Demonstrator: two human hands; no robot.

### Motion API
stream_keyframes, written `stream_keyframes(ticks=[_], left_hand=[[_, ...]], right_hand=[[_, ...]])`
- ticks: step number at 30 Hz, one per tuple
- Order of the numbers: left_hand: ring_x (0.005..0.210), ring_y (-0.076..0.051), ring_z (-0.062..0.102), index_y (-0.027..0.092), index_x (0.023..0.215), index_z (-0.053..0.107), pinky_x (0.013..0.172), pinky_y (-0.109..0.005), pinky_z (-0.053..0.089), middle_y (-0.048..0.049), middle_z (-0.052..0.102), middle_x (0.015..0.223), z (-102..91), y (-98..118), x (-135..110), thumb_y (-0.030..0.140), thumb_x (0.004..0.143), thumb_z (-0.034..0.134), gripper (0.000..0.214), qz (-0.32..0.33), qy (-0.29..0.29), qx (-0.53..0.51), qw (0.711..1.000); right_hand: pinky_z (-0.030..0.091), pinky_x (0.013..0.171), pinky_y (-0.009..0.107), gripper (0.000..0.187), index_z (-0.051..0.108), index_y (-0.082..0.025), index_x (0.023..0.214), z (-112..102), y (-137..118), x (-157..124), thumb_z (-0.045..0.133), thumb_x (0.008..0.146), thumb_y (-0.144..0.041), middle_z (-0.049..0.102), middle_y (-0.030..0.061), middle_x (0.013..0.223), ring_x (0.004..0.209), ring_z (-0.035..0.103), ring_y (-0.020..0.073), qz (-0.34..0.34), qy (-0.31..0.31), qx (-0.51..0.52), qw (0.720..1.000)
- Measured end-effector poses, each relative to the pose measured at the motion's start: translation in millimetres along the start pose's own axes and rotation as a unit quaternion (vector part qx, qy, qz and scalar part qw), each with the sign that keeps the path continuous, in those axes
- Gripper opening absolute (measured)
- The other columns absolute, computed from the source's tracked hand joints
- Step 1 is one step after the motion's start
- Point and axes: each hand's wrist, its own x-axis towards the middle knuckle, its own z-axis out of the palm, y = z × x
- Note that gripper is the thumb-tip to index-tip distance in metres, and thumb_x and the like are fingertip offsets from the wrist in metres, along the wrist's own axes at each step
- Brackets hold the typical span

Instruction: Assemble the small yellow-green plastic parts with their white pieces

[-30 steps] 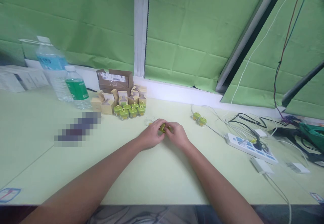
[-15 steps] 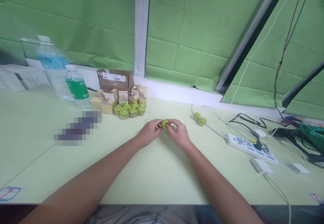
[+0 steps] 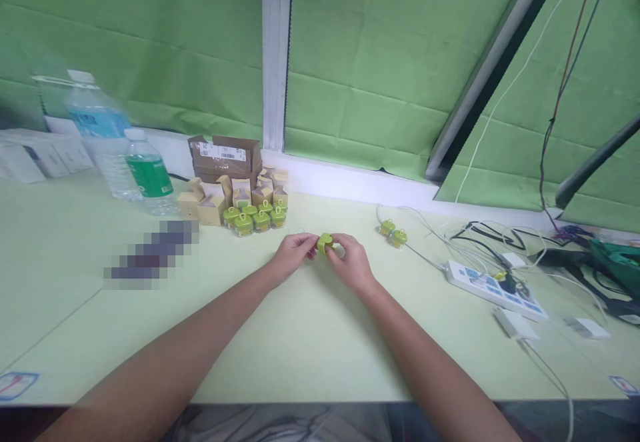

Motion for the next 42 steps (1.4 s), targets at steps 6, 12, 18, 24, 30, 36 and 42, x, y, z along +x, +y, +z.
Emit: stream_keyframes(ticks=[6,12,18,24,30,36,42], left_hand=[[0.066,-0.013,0.057,0.015,0.084,0.069,0.070,-0.030,0.049,-0.0018,0.065,0.075,-0.9,0,1,0.049,0.077,0.071,0.035,-0.008,0.009,-0.018,1.000],[0.068,-0.013,0.060,0.014,0.084,0.067,0.073,-0.031,0.050,-0.0020,0.066,0.077,-1.1,-5,2,0.046,0.077,0.073,0.033,-0.011,-0.007,-0.034,0.999],[0.074,-0.013,0.061,0.014,0.084,0.065,0.076,-0.030,0.049,-0.0020,0.065,0.079,-2.4,-8,2,0.043,0.078,0.074,0.031,-0.016,-0.036,-0.058,0.998],[0.078,-0.014,0.062,0.015,0.088,0.062,0.076,-0.030,0.050,-0.0027,0.066,0.083,-2.0,-7,0,0.042,0.078,0.076,0.032,-0.013,-0.063,-0.083,0.994],[0.080,-0.013,0.061,0.017,0.092,0.060,0.079,-0.030,0.051,-0.0012,0.065,0.085,1.0,-7,-2,0.043,0.080,0.074,0.032,-0.008,-0.065,-0.106,0.992],[0.082,-0.016,0.061,0.017,0.093,0.062,0.079,-0.033,0.053,-0.0025,0.064,0.087,2.9,-7,-1,0.048,0.086,0.064,0.032,-0.009,-0.070,-0.083,0.994],[0.085,-0.018,0.061,0.017,0.097,0.062,0.071,-0.031,0.053,-0.0053,0.064,0.091,3.7,-1,-4,0.052,0.088,0.058,0.036,-0.025,-0.071,-0.060,0.995]], right_hand=[[0.046,0.090,0.037,0.009,0.067,-0.022,0.093,3,1,-2,0.061,0.087,-0.021,0.073,0.0041,0.100,0.096,0.064,0.0222,-0.030,0.014,-0.035,0.999],[0.047,0.089,0.037,0.010,0.068,-0.021,0.092,2,-3,-2,0.061,0.085,-0.017,0.072,0.0050,0.099,0.095,0.064,0.0226,-0.035,0.003,-0.051,0.998],[0.049,0.083,0.033,0.012,0.069,-0.022,0.091,3,-7,-3,0.062,0.084,-0.015,0.072,0.0044,0.100,0.090,0.065,0.0197,-0.024,-0.005,-0.022,0.999],[0.051,0.081,0.031,0.007,0.070,-0.023,0.085,-1,-13,-2,0.065,0.083,-0.018,0.073,0.0027,0.099,0.088,0.067,0.0182,-0.027,-0.005,0.010,1.000],[0.052,0.075,0.029,0.009,0.068,-0.022,0.081,-3,-15,-1,0.064,0.082,-0.015,0.073,0.0024,0.095,0.079,0.065,0.0158,-0.029,-0.009,0.044,0.999],[0.050,0.070,0.027,0.009,0.064,-0.021,0.078,-3,-14,-1,0.059,0.082,-0.014,0.070,0.0036,0.090,0.074,0.062,0.0146,-0.030,-0.005,0.028,0.999],[0.046,0.067,0.026,0.007,0.059,-0.020,0.076,-2,-11,-3,0.058,0.082,-0.018,0.066,0.0019,0.080,0.071,0.059,0.0142,-0.017,-0.001,-0.014,1.000]])
